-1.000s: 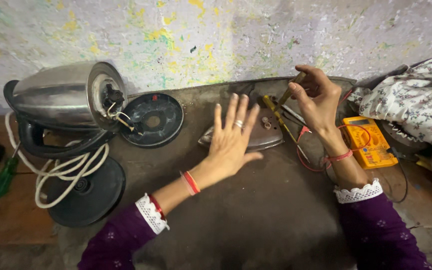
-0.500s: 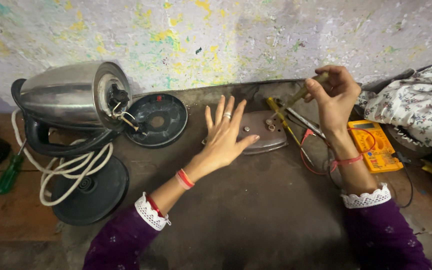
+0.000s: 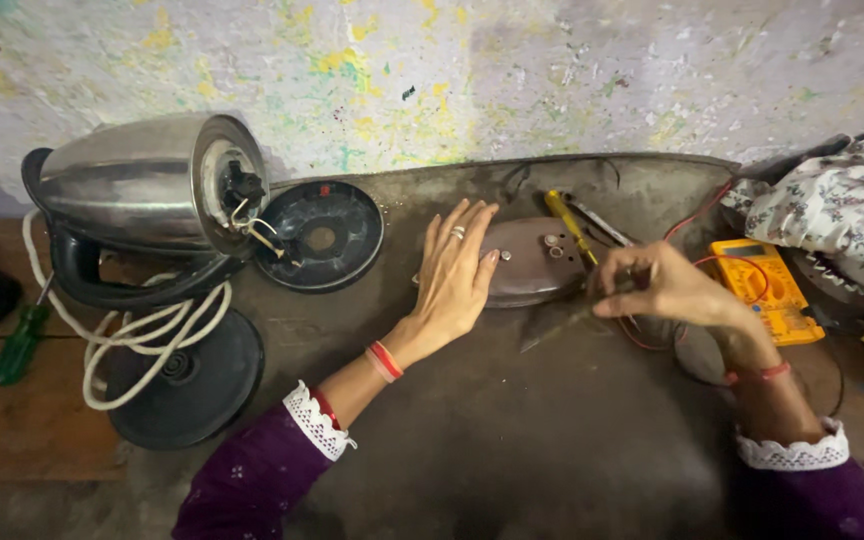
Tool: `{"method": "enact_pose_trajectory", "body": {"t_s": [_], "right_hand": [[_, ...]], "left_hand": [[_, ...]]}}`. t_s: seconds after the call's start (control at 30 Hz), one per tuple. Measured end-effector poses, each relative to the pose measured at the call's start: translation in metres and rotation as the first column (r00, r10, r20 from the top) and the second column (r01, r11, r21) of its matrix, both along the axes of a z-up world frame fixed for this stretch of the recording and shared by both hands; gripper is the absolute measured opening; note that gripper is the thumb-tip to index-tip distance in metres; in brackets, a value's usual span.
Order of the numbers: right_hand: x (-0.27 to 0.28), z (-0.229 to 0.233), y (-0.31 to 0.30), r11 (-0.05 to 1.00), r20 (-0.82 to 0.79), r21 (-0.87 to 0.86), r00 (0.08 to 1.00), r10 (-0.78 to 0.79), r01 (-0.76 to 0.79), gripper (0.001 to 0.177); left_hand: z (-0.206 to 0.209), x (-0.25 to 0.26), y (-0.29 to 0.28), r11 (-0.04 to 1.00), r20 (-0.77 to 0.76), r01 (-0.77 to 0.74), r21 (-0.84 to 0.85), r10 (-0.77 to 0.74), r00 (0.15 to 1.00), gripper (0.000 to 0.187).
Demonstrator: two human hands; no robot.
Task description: The person handles a disassembled electric iron, wiping its metal soleplate with a cloth and then using a screwdriver to tighten screws on the iron's base. A multimeter and other tools are visible on the workbench.
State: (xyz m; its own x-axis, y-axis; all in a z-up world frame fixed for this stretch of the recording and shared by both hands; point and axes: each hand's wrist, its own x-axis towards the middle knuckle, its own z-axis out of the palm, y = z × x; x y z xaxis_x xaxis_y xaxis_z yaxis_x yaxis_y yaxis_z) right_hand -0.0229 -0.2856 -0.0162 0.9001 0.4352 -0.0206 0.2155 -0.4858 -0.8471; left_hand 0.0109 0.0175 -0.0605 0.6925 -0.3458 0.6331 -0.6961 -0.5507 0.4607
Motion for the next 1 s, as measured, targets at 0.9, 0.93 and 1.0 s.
{"method": "enact_pose_trajectory", "body": {"t_s": [0.9,0.93,1.0], "right_hand": [[-0.082,-0.027,0.005,0.905,0.270,-0.279,0.931,-0.247,0.321,0.024],[-0.080,-0.025,0.002,0.872,0.299,-0.296,0.904,-0.304,0.391,0.024],[-0.077,-0.023,0.000,0.855,0.321,-0.292,0.886,-0.335,0.429,0.025]], "left_hand": [[0.001,0.001,0.003,0.995,0.046,-0.069,0.071,0.066,0.997,0.049],[0.001,0.001,0.003,0.995,0.052,-0.070,0.072,0.067,0.996,0.049],[0.000,0.001,0.003,0.995,0.053,-0.072,0.075,0.068,0.996,0.049]]}}
